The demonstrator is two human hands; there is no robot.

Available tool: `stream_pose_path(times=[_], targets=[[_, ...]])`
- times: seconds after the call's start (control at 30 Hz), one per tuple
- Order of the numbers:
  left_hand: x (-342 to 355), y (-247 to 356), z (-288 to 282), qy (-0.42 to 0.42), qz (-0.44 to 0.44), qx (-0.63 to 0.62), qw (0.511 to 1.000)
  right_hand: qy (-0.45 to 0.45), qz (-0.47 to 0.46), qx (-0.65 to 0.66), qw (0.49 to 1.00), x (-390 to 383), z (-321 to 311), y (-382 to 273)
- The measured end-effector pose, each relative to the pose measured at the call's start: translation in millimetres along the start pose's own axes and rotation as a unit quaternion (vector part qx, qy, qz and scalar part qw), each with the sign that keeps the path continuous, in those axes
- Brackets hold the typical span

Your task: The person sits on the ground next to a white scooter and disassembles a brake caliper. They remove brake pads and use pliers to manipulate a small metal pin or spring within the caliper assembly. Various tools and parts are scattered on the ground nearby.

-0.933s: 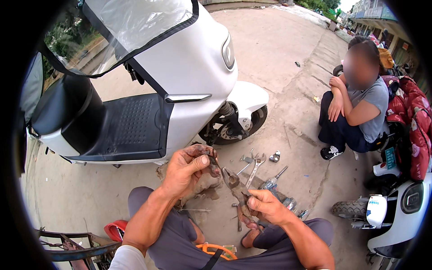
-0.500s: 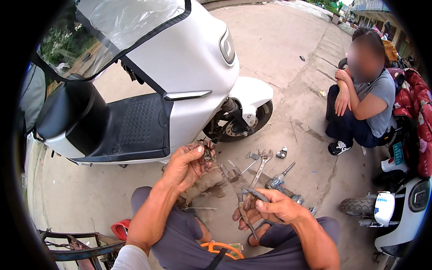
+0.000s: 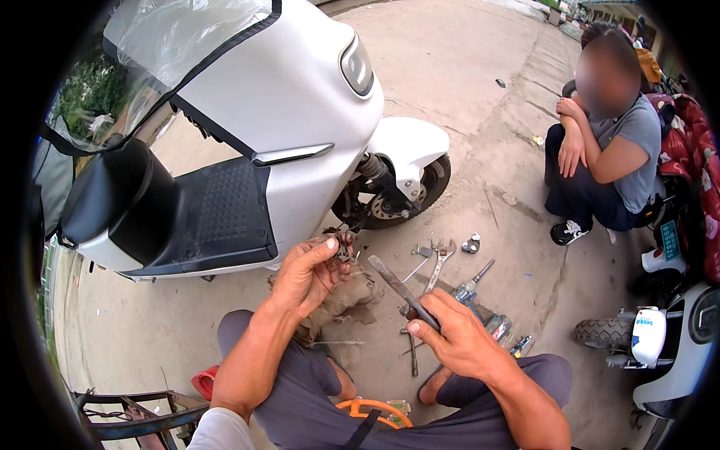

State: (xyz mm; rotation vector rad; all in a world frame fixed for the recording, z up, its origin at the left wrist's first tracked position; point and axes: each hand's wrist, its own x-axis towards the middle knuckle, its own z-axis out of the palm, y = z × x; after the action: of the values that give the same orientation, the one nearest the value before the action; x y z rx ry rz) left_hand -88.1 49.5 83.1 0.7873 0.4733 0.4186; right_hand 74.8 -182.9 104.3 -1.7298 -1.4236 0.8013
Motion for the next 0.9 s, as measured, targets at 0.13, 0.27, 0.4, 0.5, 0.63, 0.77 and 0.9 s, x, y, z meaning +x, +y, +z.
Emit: stream_pose_path(times=[0.13, 0.27, 0.4, 0.5, 0.63, 0.77, 0.9], targets=[[1.6, -4.5, 4.3, 0.02, 0.04, 0.034, 0.998, 0.056, -0.008, -0.067, 0.996, -0.9, 1.7, -2.0], [0.2, -4.9, 10.7, 0.043, 0.08, 0.097, 0.991, 0.078, -0.019, -0.125, 0.989, 0.4, 0.6, -1.0], [-1.6, -5.4, 11.8, 0.05, 0.083, 0.125, 0.987, 0.077, -0.017, -0.134, 0.988, 1.4, 1.1, -1.5], [-2.4, -5.3, 9.4, 0.042, 0.084, 0.13, 0.987, 0.072, -0.024, -0.147, 0.986, 3.1, 0.8, -4.6], [-4.8, -2.3, 12.3, 0.054, 0.084, 0.151, 0.983, 0.067, -0.016, -0.161, 0.984, 4.9, 1.7, -5.8], [-5.0, -1.5, 12.0, 0.044, 0.088, 0.166, 0.981, 0.065, -0.013, -0.17, 0.983, 5.5, 1.4, -6.0], [-7.2, 1.5, 13.1, 0.041, 0.081, 0.188, 0.978, 0.052, -0.002, -0.191, 0.98, 5.9, 0.0, -7.7]])
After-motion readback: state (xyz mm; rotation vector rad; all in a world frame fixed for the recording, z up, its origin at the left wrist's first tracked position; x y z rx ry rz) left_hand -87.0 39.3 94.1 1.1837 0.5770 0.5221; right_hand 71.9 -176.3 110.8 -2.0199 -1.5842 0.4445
